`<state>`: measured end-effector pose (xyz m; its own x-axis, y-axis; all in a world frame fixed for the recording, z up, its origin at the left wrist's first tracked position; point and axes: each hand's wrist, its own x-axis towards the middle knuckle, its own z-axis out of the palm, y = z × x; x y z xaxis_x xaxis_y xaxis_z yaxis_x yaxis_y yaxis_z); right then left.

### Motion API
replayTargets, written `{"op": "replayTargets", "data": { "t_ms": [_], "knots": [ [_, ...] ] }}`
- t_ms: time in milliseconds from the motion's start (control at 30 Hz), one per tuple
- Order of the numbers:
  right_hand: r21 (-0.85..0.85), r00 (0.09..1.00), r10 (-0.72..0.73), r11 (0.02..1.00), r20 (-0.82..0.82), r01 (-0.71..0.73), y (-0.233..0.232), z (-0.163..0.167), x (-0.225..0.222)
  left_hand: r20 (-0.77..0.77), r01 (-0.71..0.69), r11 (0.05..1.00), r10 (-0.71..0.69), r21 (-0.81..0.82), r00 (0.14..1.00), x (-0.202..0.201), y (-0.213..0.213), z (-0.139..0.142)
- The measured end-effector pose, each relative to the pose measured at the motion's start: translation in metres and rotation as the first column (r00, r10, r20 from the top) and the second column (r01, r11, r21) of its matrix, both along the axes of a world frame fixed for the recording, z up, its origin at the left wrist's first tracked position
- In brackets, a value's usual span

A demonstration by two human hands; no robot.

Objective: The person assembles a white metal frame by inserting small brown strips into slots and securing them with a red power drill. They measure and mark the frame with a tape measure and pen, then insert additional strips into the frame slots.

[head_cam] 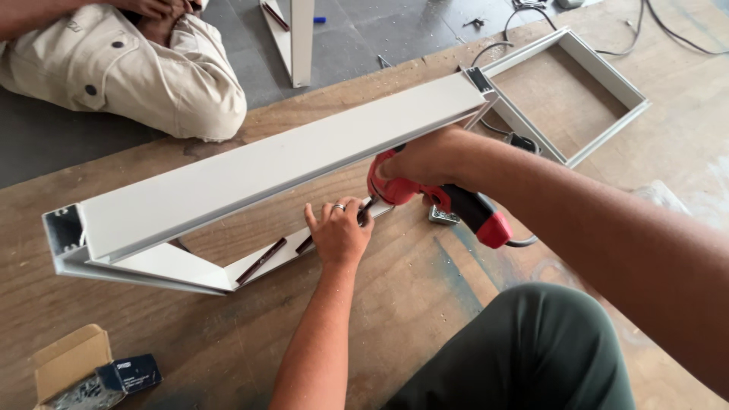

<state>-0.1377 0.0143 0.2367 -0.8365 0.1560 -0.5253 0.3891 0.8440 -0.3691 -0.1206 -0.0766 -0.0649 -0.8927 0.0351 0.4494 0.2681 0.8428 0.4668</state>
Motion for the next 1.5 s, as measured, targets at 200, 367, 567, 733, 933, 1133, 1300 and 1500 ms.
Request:
{"op": "replayTargets", "data": {
  "t_ms": [200, 367, 567, 733, 933, 1133, 1300, 1500],
  "knots": [
    [-0.017, 0.999, -0.032, 0.999, 0.011, 0.032, 0.002, 0.002, 0.003, 0.012, 0.005, 0.999, -0.005, -0.04, 1.0, 0.0, 0.0, -0.003],
    [-0.03, 0.996, -0.069, 0.997, 0.05, 0.07, 0.0, 0.003, 0.002, 0.015, 0.001, 0.999, 0.0, -0.051, 1.0, 0.0, -0.001, -0.003],
    [-0.04, 0.997, -0.063, 0.997, 0.049, 0.065, 0.002, 0.002, 0.003, 0.028, 0.005, 0.998, -0.003, -0.063, 1.0, 0.001, -0.001, -0.003],
    [0.047, 0.999, 0.026, 0.999, 0.019, -0.027, 0.004, -0.001, 0.001, 0.05, 0.004, 0.997, 0.0, -0.077, 0.999, -0.001, -0.002, -0.003],
    [0.13, 0.988, 0.147, 0.981, -0.035, -0.142, 0.006, -0.008, -0.002, 0.061, 0.002, 0.998, 0.003, -0.069, 0.998, -0.003, -0.001, -0.004],
    [0.021, 1.0, 0.002, 1.0, -0.017, -0.002, 0.002, 0.0, 0.0, 0.047, -0.004, 0.996, 0.008, -0.088, 0.999, -0.006, 0.0, -0.006],
    [0.008, 1.0, -0.006, 1.0, -0.024, 0.006, -0.002, 0.004, 0.002, 0.02, -0.003, 0.997, 0.005, -0.08, 1.0, -0.007, 0.0, -0.006],
    [0.034, 1.0, 0.013, 0.999, -0.022, -0.012, -0.002, 0.005, 0.0, 0.024, 0.0, 0.997, 0.002, -0.073, 1.0, -0.009, 0.0, -0.002]
  ]
}}
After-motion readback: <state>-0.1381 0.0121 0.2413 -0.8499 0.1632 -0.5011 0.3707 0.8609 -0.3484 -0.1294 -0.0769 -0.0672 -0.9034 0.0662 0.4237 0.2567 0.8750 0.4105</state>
